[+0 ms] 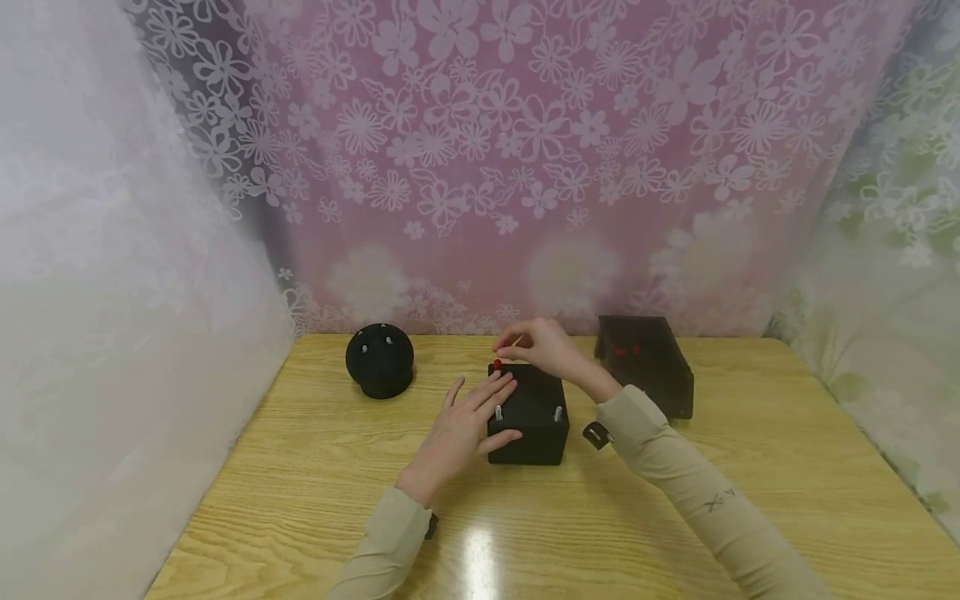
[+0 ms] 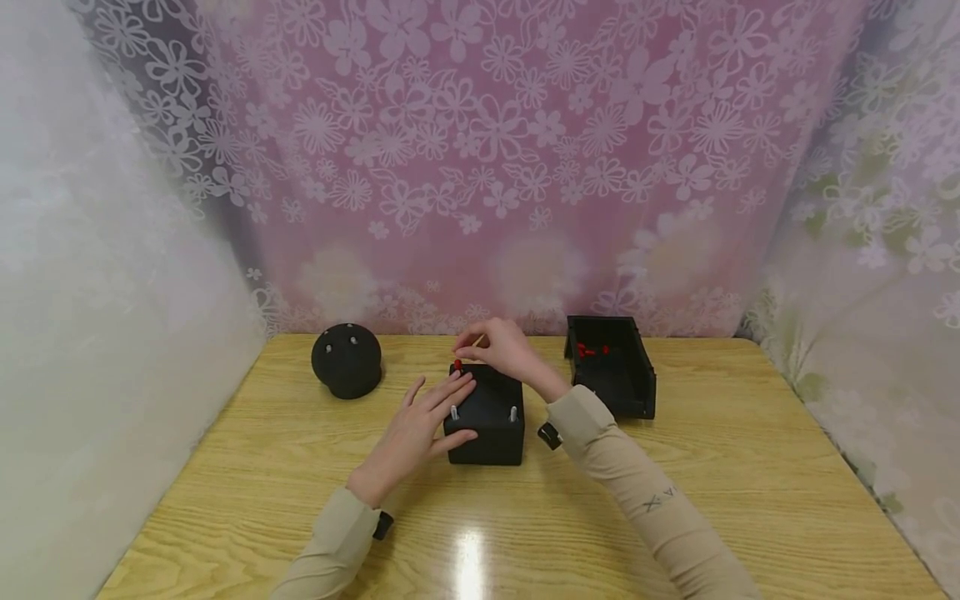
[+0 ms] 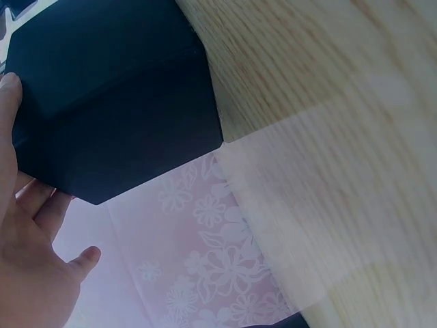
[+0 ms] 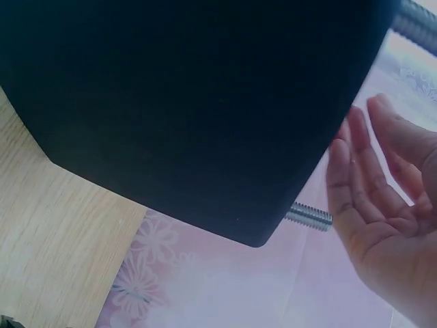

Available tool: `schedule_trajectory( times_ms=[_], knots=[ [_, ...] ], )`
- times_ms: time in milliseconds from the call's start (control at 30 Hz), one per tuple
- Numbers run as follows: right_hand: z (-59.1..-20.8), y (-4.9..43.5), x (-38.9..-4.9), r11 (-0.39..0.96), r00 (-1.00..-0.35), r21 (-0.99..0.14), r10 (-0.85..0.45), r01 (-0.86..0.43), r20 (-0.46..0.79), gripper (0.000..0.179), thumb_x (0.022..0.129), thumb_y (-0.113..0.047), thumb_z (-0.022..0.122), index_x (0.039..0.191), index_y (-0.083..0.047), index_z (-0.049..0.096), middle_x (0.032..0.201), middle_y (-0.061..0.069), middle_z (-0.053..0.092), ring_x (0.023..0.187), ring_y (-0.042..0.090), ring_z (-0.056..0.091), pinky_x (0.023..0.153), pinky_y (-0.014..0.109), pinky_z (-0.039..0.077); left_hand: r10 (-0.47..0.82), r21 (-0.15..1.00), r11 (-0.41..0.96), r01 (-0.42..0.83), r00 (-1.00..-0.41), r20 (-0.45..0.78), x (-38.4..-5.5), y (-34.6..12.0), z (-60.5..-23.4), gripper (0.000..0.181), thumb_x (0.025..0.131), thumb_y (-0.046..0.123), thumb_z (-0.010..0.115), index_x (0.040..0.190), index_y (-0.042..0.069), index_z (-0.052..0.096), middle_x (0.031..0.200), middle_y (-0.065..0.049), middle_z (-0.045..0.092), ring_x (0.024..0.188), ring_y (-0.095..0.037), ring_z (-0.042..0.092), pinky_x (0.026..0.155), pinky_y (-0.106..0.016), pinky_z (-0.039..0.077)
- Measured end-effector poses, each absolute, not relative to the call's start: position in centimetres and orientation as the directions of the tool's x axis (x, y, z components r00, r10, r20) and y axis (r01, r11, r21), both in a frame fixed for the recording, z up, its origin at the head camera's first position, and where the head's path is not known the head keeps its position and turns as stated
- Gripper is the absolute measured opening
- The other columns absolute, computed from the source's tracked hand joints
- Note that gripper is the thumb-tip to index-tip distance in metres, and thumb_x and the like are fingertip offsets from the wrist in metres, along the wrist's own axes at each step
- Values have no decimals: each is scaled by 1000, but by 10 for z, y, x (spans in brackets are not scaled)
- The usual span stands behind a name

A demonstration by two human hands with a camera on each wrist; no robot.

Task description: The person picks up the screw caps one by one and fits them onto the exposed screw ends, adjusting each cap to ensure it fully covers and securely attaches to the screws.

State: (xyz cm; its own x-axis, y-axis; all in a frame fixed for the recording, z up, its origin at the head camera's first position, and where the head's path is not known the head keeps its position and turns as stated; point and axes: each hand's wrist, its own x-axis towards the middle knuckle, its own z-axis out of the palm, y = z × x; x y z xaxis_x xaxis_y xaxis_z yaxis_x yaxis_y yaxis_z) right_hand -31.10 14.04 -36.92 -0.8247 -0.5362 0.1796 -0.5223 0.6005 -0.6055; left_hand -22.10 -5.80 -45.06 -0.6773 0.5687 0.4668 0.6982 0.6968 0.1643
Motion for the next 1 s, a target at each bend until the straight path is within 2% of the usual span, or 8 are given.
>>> schedule_trajectory(
  times_ms=[233, 533, 733, 1000],
  knots=[
    [-368, 140, -298, 568, -853, -662, -471, -489, 226, 18, 98, -21, 69, 109, -8, 76, 101, 6, 74, 89, 23, 73, 79, 41, 61, 580, 189, 677, 711, -674, 458, -214, -64, -448, 74, 95, 49, 65, 155, 13, 43, 160, -1, 40, 149, -17, 34, 123, -56, 21],
    [-367, 149, -283, 491, -865, -732, -417, -473, 279, 19, 100, -25, 66, 109, -10, 74, 94, 7, 72, 86, 28, 72, 78, 39, 61, 591, 201, 673, 712, -681, 433, -205, -72, -444, 74, 96, 51, 63, 156, 14, 42, 162, 0, 38, 150, -16, 32, 124, -55, 19],
    [-364, 161, -270, 520, -891, -736, -370, -433, 263, 24, 102, -30, 64, 111, -10, 73, 97, 12, 73, 87, 25, 72, 79, 41, 61, 601, 211, 669, 713, -686, 411, -199, -76, -442, 75, 96, 53, 61, 157, 16, 40, 162, 1, 36, 151, -14, 31, 124, -55, 19],
    [-357, 184, -257, 626, -915, -667, -269, -404, 302, 26, 104, -32, 60, 113, -12, 74, 95, 6, 76, 81, 18, 69, 74, 41, 59, 618, 213, 643, 736, -662, 423, -191, -83, -440, 74, 96, 51, 62, 157, 14, 41, 162, 0, 38, 151, -16, 32, 121, -59, 24]
  ],
)
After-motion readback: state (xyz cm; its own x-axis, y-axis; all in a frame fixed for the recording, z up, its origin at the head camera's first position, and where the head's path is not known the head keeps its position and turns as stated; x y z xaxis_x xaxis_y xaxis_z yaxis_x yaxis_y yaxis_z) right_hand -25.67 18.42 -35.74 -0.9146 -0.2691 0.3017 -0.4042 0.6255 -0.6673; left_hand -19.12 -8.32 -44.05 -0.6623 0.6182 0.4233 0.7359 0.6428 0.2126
